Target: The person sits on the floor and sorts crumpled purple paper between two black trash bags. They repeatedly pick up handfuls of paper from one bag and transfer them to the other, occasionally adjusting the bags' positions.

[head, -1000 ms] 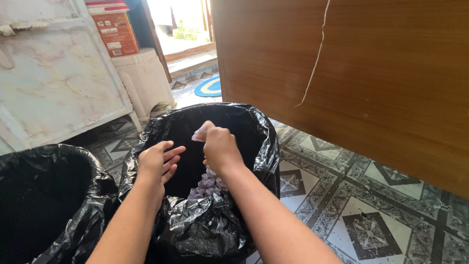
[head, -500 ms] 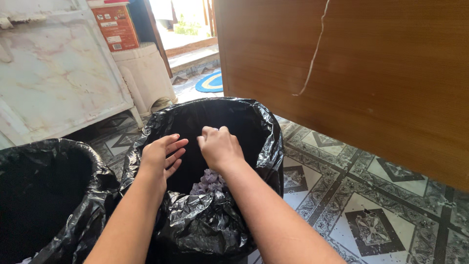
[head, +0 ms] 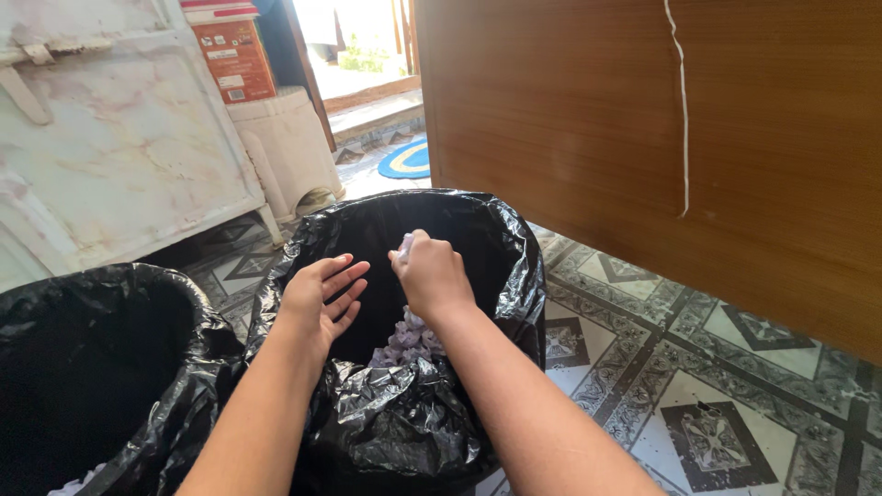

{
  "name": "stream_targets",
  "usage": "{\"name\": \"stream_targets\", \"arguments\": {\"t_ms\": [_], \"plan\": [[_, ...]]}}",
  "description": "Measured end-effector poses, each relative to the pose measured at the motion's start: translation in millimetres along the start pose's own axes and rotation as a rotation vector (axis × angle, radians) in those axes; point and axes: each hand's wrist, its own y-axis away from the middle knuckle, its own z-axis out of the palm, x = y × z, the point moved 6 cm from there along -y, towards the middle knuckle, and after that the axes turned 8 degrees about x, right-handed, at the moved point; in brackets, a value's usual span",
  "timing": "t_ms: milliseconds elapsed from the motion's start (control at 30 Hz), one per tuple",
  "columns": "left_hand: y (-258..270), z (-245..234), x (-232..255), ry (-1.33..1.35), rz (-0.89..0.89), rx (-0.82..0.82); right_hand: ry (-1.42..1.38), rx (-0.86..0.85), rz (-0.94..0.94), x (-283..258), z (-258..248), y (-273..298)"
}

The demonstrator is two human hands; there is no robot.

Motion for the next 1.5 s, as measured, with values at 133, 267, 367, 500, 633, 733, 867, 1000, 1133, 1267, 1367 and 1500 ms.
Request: {"name": "stream_targets", "arguments": {"t_ms": [133,267,367,500,633,733,867,1000,1133,1267,1367,1500], "plan": [[-1,2,-3,0.014,0.0,-0.024,-0.01,0.015,0.092,6,0,0],[0,1,-2,0.003,0.001,-0.038,-0.121,-0.036,0.076,11,11,-1],[2,1,-1,0.01,0.026,-0.051,-0.058,-0.039,0.019,11,7,-1],[5,4,2,-0.105,0.115,-0.009,-0.01,0.037,0.084,5,-6,0],[30,25,18,-0.81,0.61,0.195,0.137,-0.071,0.119,-3,4,3],[62,49,9,-1.255,0.803,0.192,0.147,-0.102,0.057,7,19,4],[80,68,5,-1.482,0.904,0.126,0.184,-0.049,-0.007,34,35,-9],[82,72,6,-1.531,1.006,0.129,0.132,-0.091,0.038,48,42,-14],[73,67,5,-1.491,0.995,0.135,0.208,-0.148,-0.074,29,41,-10],[70,61,4,-1.45,0.967,0.118,0.218,-0.157,-0.064,11,30,-3],[71,61,4,-1.432,0.948,0.105,0.123,-0.133,0.019,7,19,4],[77,61,13,-1.38,1.034,0.123,0.101,-0.116,-0.019,-2,17,9]]}}
